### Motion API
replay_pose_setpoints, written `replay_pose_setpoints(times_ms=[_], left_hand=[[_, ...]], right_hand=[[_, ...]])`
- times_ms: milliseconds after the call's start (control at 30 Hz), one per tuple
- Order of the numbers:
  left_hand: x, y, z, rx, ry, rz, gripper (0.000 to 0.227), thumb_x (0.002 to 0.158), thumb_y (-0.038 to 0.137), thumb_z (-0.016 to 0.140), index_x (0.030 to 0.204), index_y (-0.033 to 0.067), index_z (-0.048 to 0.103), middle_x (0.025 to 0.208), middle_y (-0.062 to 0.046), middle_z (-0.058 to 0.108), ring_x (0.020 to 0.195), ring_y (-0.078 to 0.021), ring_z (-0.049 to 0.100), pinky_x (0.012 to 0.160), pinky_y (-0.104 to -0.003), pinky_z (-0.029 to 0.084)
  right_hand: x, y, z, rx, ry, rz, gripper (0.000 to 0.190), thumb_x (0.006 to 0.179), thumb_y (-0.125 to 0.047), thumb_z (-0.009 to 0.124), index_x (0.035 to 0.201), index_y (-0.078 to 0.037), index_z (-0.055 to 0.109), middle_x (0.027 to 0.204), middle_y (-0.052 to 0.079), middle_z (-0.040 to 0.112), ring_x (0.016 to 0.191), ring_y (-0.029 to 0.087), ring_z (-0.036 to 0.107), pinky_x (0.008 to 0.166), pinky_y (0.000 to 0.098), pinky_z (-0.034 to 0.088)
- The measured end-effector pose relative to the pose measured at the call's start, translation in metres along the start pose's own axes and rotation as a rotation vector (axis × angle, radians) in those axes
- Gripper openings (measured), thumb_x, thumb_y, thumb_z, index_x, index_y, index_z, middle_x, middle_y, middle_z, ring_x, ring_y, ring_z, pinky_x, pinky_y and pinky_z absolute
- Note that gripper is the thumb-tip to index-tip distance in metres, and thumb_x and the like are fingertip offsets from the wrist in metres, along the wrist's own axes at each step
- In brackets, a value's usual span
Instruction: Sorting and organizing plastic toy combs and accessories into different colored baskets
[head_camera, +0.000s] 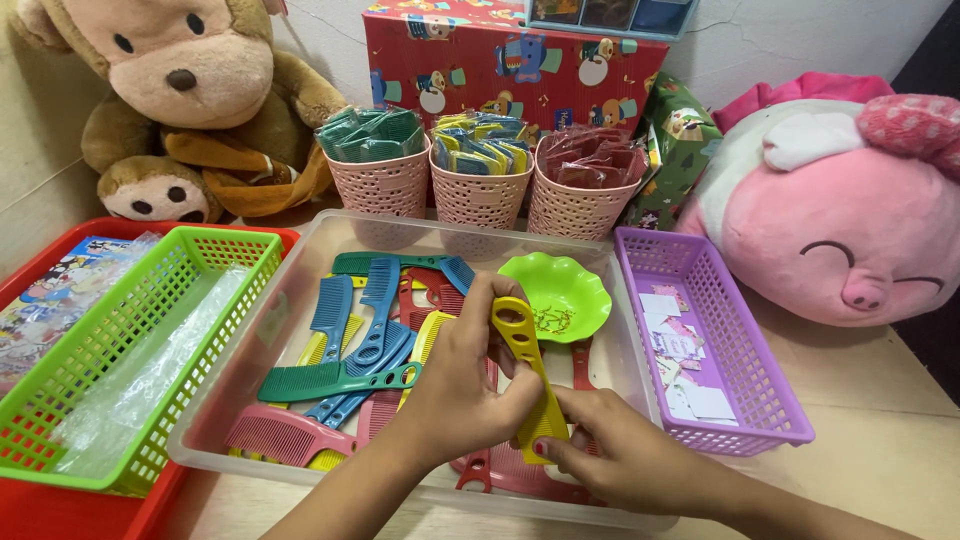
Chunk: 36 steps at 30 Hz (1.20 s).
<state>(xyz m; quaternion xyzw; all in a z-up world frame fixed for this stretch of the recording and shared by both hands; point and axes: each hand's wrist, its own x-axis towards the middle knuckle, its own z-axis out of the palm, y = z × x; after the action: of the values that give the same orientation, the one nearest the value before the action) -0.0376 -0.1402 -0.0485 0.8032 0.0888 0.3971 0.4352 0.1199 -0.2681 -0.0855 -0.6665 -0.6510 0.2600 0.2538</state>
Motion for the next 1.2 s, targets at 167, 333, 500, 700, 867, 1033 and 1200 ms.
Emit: replay_pose_setpoints(times_ms=[167, 333, 500, 700, 867, 1033, 1200], left_hand=[[-0.002, 0.004, -0.002, -0.055, -0.02, 0.061, 0.049, 0.075, 0.007, 0.058, 0.12, 0.0089, 0.04, 0.08, -0.003, 0.053, 0.059, -0.0125, 0.053, 0.054, -0.025, 0.048], [-0.002, 0.011, -0.005, -0.062, -0.074, 0.072, 0.059, 0.074, 0.006, 0.054, 0.132, 0.0095, 0.043, 0.077, -0.002, 0.046, 0.061, -0.0136, 0.047, 0.056, -0.027, 0.044], [-0.001, 0.007, -0.003, -0.077, -0.059, 0.043, 0.062, 0.072, 0.006, 0.054, 0.134, 0.0121, 0.045, 0.073, 0.0, 0.047, 0.06, -0.0134, 0.046, 0.056, -0.028, 0.045], [0.004, 0.003, 0.0, -0.188, -0.031, -0.283, 0.05, 0.074, 0.004, 0.051, 0.123, 0.0159, 0.049, 0.067, 0.003, 0.044, 0.054, -0.0069, 0.04, 0.049, -0.025, 0.032], [0.003, 0.001, -0.001, -0.226, -0.059, -0.255, 0.054, 0.074, 0.002, 0.053, 0.126, 0.0164, 0.046, 0.075, 0.001, 0.048, 0.059, -0.0073, 0.044, 0.052, -0.024, 0.037], [0.003, 0.0, -0.001, -0.253, -0.074, -0.273, 0.052, 0.073, 0.002, 0.051, 0.123, 0.0173, 0.047, 0.07, 0.003, 0.043, 0.057, -0.007, 0.039, 0.049, -0.025, 0.03], [0.002, -0.001, -0.001, -0.323, -0.089, -0.299, 0.05, 0.075, -0.003, 0.047, 0.122, 0.0148, 0.045, 0.081, -0.002, 0.046, 0.062, -0.009, 0.042, 0.052, -0.024, 0.034]], right_hand=[[0.0, -0.003, -0.002, 0.218, -0.042, 0.063, 0.009, 0.097, -0.022, 0.068, 0.101, -0.015, 0.071, 0.069, -0.004, 0.055, 0.058, 0.008, 0.042, 0.051, 0.0279, 0.035], [0.0, 0.006, 0.0, 0.239, -0.04, 0.056, 0.015, 0.097, -0.028, 0.069, 0.098, -0.014, 0.065, 0.068, -0.002, 0.059, 0.054, 0.007, 0.047, 0.047, 0.0269, 0.036], [-0.001, -0.007, -0.001, 0.059, 0.055, -0.062, 0.007, 0.096, -0.022, 0.065, 0.094, -0.016, 0.068, 0.073, -0.006, 0.065, 0.06, 0.009, 0.05, 0.055, 0.0304, 0.042], [0.001, -0.007, 0.0, -0.008, 0.051, -0.197, 0.01, 0.099, -0.022, 0.06, 0.095, -0.013, 0.062, 0.083, 0.001, 0.07, 0.068, 0.015, 0.06, 0.062, 0.033, 0.046], [0.0, -0.007, 0.0, 0.016, -0.009, -0.083, 0.007, 0.098, -0.021, 0.063, 0.094, -0.015, 0.061, 0.075, -0.003, 0.064, 0.058, 0.011, 0.055, 0.055, 0.0309, 0.048], [-0.001, -0.009, -0.003, 0.033, -0.036, -0.074, 0.007, 0.099, -0.023, 0.062, 0.096, -0.016, 0.063, 0.076, -0.003, 0.065, 0.06, 0.011, 0.056, 0.057, 0.0301, 0.048], [-0.001, -0.007, -0.003, 0.091, -0.032, -0.018, 0.009, 0.097, -0.027, 0.065, 0.098, -0.018, 0.066, 0.073, -0.005, 0.063, 0.058, 0.008, 0.049, 0.054, 0.0292, 0.042]])
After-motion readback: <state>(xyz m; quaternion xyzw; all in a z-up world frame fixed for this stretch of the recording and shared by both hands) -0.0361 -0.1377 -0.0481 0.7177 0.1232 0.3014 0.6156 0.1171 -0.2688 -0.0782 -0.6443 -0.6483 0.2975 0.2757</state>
